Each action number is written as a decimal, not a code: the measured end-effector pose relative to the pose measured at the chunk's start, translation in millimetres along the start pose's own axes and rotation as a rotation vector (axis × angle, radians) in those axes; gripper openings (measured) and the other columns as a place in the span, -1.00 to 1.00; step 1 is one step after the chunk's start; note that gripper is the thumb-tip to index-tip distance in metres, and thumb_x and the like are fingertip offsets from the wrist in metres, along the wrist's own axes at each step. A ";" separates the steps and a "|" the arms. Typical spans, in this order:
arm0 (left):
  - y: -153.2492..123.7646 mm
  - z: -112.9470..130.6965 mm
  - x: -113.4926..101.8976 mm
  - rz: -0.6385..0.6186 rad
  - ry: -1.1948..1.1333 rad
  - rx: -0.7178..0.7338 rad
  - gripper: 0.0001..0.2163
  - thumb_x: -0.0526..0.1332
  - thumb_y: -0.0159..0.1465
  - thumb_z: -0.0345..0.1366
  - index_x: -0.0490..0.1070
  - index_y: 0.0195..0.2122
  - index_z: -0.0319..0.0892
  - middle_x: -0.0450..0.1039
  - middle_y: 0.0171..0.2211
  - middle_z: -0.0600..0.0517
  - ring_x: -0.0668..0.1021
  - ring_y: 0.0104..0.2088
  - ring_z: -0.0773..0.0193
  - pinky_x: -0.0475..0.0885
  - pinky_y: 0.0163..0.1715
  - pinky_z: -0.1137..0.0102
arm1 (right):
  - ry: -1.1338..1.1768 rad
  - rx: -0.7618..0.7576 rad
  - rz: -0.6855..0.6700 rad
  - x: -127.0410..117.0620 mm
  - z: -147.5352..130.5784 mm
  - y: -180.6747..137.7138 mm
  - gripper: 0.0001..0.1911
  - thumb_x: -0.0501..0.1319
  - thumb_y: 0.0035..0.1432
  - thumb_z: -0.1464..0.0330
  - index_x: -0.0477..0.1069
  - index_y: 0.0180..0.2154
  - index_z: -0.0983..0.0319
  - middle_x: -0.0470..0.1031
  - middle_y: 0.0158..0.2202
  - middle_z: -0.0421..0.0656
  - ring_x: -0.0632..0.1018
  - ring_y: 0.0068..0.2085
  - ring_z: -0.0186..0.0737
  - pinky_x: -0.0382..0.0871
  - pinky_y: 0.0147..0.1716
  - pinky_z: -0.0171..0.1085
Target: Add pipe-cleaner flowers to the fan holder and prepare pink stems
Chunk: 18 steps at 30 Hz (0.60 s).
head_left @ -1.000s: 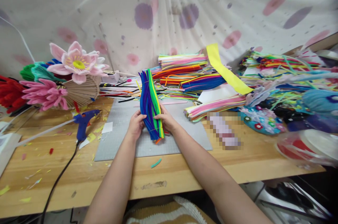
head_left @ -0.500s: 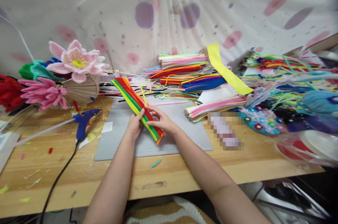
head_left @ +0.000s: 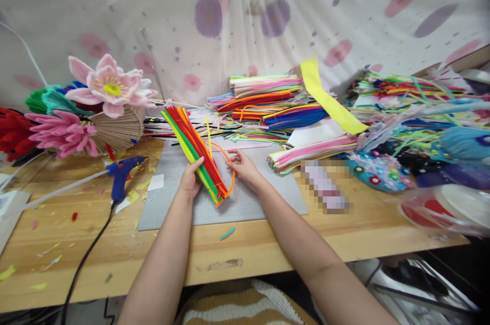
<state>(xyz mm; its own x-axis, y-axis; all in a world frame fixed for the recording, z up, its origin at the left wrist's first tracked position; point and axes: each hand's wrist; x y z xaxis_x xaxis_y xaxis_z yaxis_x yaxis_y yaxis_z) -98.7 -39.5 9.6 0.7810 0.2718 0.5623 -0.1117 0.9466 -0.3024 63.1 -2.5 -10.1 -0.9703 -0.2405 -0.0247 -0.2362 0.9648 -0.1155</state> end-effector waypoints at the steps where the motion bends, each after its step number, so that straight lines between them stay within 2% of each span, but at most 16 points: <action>1: -0.2 0.3 -0.6 0.005 0.016 0.020 -0.65 0.35 -0.09 -0.27 0.44 -0.26 -0.25 0.54 -0.42 0.02 0.55 -0.46 0.28 0.46 -0.39 0.40 | -0.016 -0.013 0.046 -0.5 -0.4 1.1 -0.67 0.18 -0.08 0.43 0.23 -0.19 0.19 0.28 -0.50 -0.36 0.36 -0.57 -0.47 0.23 -0.55 -0.44; 5: -0.6 3.3 -2.7 -0.012 0.053 0.023 -0.64 0.30 -0.13 -0.33 0.44 -0.24 -0.27 0.53 -0.44 0.04 0.52 -0.52 0.33 0.43 -0.50 0.46 | -0.059 -0.054 0.243 -7.6 -2.2 9.1 -0.76 0.13 -0.04 0.40 0.24 -0.24 0.19 0.31 -0.43 -0.31 0.32 -0.58 -0.47 0.22 -0.58 -0.43; 9: 0.8 5.4 -4.7 0.007 0.014 -0.041 -0.68 0.22 -0.13 -0.37 0.46 -0.30 -0.30 0.53 -0.46 0.01 0.53 -0.49 0.30 0.45 -0.48 0.44 | -0.185 -0.195 0.432 -20.1 -7.3 19.4 -0.83 0.10 0.01 0.38 0.23 -0.28 0.20 0.40 -0.30 -0.18 0.44 -0.33 -0.32 0.32 -0.36 -0.34; 11: 1.1 5.1 -5.1 -0.025 -0.009 -0.050 -0.68 0.20 -0.12 -0.37 0.47 -0.28 -0.31 0.55 -0.41 -0.03 0.56 -0.41 0.25 0.47 -0.39 0.40 | -0.309 -0.238 0.425 -25.9 -11.4 23.0 -0.84 0.09 0.03 0.38 0.24 -0.27 0.21 0.42 -0.27 -0.14 0.45 -0.24 -0.27 0.31 -0.23 -0.27; 15: -1.0 4.6 -5.0 -0.151 -0.033 -0.024 -0.62 0.18 -0.09 -0.38 0.46 -0.19 -0.29 0.54 -0.21 -0.08 0.55 -0.20 0.13 0.47 -0.19 0.25 | -0.662 -0.242 0.310 -28.9 -21.4 21.4 -0.76 0.19 -0.04 0.40 0.31 -0.25 0.21 0.42 -0.20 -0.06 0.40 -0.09 -0.11 0.22 -0.05 -0.09; 17: -1.8 4.7 -5.2 -0.178 -0.013 -0.028 -0.61 0.18 -0.09 -0.39 0.45 -0.17 -0.28 0.53 -0.20 -0.07 0.56 -0.22 0.12 0.46 -0.19 0.21 | -0.706 -0.320 0.297 -23.3 -27.1 16.1 -0.74 0.24 -0.08 0.38 0.34 -0.26 0.21 0.41 -0.14 -0.04 0.36 -0.03 -0.07 0.16 0.01 -0.05; 18: -1.8 4.6 -5.5 -0.181 0.002 -0.039 -0.60 0.17 -0.09 -0.38 0.45 -0.17 -0.28 0.54 -0.23 -0.06 0.56 -0.25 0.12 0.46 -0.21 0.22 | -0.657 -0.342 0.263 -18.5 -29.9 12.7 -0.75 0.23 -0.06 0.36 0.33 -0.26 0.21 0.41 -0.15 -0.05 0.37 -0.05 -0.09 0.19 -0.01 -0.07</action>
<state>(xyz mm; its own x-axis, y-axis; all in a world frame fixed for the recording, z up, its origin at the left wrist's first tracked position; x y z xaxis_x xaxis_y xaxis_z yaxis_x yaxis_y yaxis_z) -105.6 -41.9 10.6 0.7874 0.0968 0.6088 0.0551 0.9726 -0.2260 76.6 17.4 18.6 -0.7925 0.0896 -0.6033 -0.1094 0.9522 0.2852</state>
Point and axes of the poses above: each hand's wrist, its own y-axis towards the middle knuckle, its own x-axis out of the palm, z = x × y
